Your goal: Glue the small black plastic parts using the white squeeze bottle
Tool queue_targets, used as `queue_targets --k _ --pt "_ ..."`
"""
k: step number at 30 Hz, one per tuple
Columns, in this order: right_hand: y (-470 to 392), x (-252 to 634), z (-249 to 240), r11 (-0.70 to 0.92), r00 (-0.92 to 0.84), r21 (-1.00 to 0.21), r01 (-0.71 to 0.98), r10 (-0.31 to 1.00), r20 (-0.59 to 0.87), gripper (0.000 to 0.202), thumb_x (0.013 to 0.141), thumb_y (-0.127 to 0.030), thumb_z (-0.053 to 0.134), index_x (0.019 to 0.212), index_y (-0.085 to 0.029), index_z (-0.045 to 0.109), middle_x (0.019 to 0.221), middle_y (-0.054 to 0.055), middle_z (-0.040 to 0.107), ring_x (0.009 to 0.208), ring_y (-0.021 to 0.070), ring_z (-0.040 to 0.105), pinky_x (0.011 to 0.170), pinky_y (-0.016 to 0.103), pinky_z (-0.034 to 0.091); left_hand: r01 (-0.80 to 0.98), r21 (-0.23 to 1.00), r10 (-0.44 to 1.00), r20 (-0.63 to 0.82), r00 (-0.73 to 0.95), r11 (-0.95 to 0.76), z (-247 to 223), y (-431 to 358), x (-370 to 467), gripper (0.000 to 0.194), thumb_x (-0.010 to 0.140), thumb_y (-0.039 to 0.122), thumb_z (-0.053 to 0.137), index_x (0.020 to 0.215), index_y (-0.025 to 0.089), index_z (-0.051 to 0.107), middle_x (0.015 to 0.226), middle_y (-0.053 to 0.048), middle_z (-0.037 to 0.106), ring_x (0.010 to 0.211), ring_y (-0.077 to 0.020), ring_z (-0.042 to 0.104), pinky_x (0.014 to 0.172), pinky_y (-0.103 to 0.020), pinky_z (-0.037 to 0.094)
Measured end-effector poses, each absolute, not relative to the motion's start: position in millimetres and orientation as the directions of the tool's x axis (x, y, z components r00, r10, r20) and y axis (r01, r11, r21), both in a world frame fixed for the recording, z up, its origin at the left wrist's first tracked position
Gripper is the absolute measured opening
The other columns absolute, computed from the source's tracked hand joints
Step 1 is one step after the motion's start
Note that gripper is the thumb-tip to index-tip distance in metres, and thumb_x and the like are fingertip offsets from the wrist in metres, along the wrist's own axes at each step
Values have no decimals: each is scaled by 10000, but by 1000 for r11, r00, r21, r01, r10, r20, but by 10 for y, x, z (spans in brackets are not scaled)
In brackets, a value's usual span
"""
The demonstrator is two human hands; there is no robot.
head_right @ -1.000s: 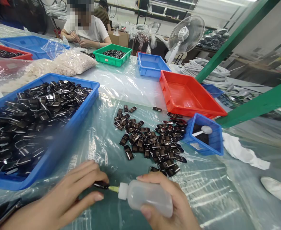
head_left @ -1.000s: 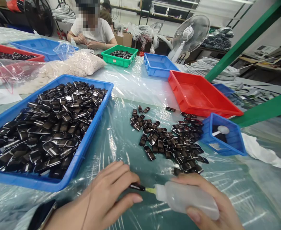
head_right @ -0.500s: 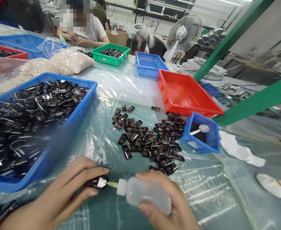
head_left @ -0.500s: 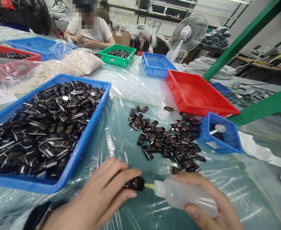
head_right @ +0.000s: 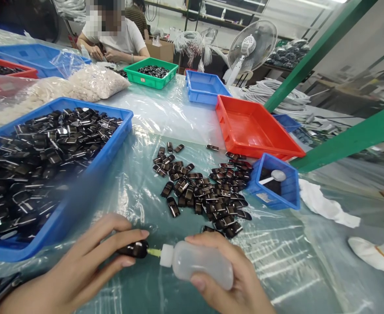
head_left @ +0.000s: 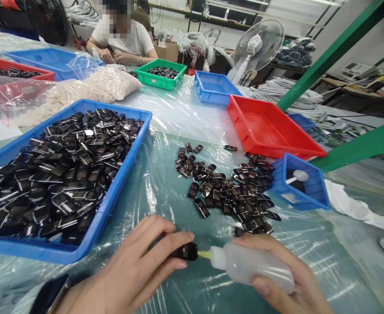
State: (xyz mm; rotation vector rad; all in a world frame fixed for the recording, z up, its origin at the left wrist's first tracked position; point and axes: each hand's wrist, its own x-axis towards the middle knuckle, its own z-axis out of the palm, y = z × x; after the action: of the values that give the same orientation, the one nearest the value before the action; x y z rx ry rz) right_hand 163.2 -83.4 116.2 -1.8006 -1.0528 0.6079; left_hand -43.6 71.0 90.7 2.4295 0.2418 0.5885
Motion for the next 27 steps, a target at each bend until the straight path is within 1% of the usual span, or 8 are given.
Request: queue_targets --k 5,9,13,15,17,20,24,27 --pt "-839 1682 1161 -197 477 -908 370 879 3 289 780 -617 621 920 -385 722 841 -3 714 692 183 672 555 230 515 27 573 296 381 876 -819 916 709 -417 269 1034 231 340 1267 184 467 1025 -81 524 880 -197 517 726 -293 451" --pt "-827 1748 1170 -187 404 -911 366 915 -26 264 796 -579 627 950 -380 704 814 -5 701 665 177 658 545 229 506 53 576 299 342 891 -816 936 695 -426 264 1030 256 361 1256 203 487 1012 -70 546 866 -199 536 716 -287 469" --pt "-806 1791 1155 -194 329 -929 316 941 -85 245 817 -538 620 985 -371 679 799 -10 690 618 160 629 526 220 499 111 655 415 331 848 -748 921 677 -419 274 1035 301 349 1266 250 486 1042 -54 568 901 -195 558 754 -277 469" --pt "-800 1785 1110 -237 384 -939 250 914 -129 312 820 -553 607 1071 -372 656 913 6 710 655 162 644 544 227 515 133 719 504 332 797 -683 901 674 -410 270 1037 300 339 1269 276 474 1081 -42 577 963 -192 559 808 -270 456" --pt "-781 1774 1043 -246 436 -946 209 890 -135 381 826 -541 613 1167 -371 621 1123 26 691 856 190 680 708 260 555 156 779 584 305 753 -607 881 670 -398 261 1032 302 349 1269 307 461 1130 -25 582 1037 -189 549 858 -264 442" --pt "-697 1762 926 -212 411 -928 307 909 -72 346 861 -430 622 1192 -334 599 1278 47 631 1137 211 605 950 318 491 188 870 681 206 703 -456 859 647 -373 253 1025 322 353 1251 353 462 1153 5 588 1086 -182 545 890 -264 432" --pt "-547 1773 802 -138 361 -829 542 929 81 268 903 -290 574 1170 -289 551 1228 65 656 1127 192 621 920 319 522 206 941 735 60 675 -267 848 590 -341 240 1004 393 368 1181 351 524 1077 10 620 993 -195 587 858 -293 434" --pt "-562 1772 752 -86 415 -722 686 862 292 360 874 -271 608 1215 -272 491 1193 82 648 1080 212 634 863 339 547 234 962 782 -38 622 -139 841 572 -323 291 982 464 371 1169 318 540 964 -7 630 934 -217 585 833 -315 429"
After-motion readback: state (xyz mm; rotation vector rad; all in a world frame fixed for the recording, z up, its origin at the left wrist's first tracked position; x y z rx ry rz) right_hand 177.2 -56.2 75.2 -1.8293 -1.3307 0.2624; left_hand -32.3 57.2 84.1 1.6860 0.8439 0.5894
